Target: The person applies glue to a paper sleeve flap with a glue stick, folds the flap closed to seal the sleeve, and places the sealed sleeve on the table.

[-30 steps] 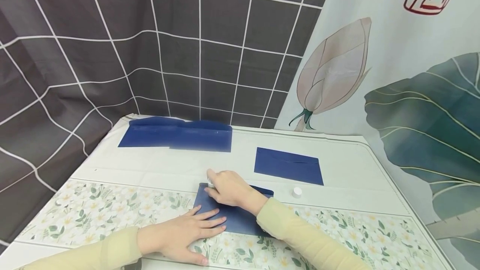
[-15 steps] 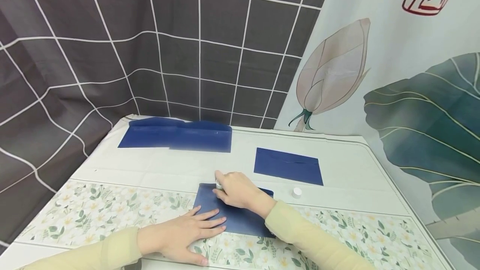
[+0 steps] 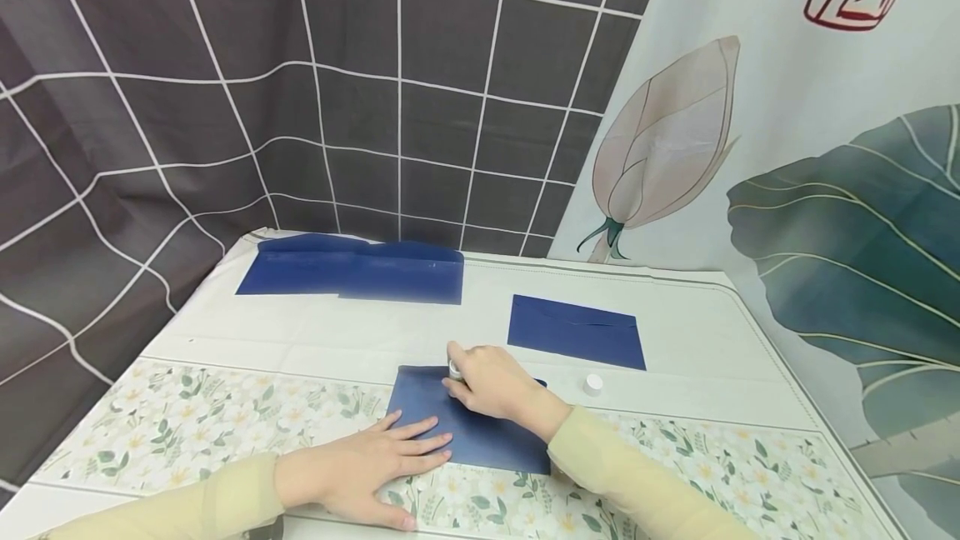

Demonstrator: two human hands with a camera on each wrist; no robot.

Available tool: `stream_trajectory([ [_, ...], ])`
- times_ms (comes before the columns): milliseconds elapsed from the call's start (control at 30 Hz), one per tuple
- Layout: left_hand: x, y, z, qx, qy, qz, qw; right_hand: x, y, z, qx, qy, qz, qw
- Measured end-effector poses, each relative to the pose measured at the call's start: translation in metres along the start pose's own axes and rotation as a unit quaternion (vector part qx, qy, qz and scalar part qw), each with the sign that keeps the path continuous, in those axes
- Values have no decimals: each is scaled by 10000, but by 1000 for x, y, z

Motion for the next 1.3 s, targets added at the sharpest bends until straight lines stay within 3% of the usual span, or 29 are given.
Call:
stream_trajectory([
  [1300,2,1,2,-182,-28,136,9997,-53,-13,-32,-53,573,-249,9980],
])
Point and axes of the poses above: each hand's wrist, its own x-axis towards the middle knuckle, its own y-axis out of the palm, z = x × y, the point moved 8 cm from there along x, towards the middle knuckle, and after that the axes turned 4 degrees about z, right-handed, at the moved point
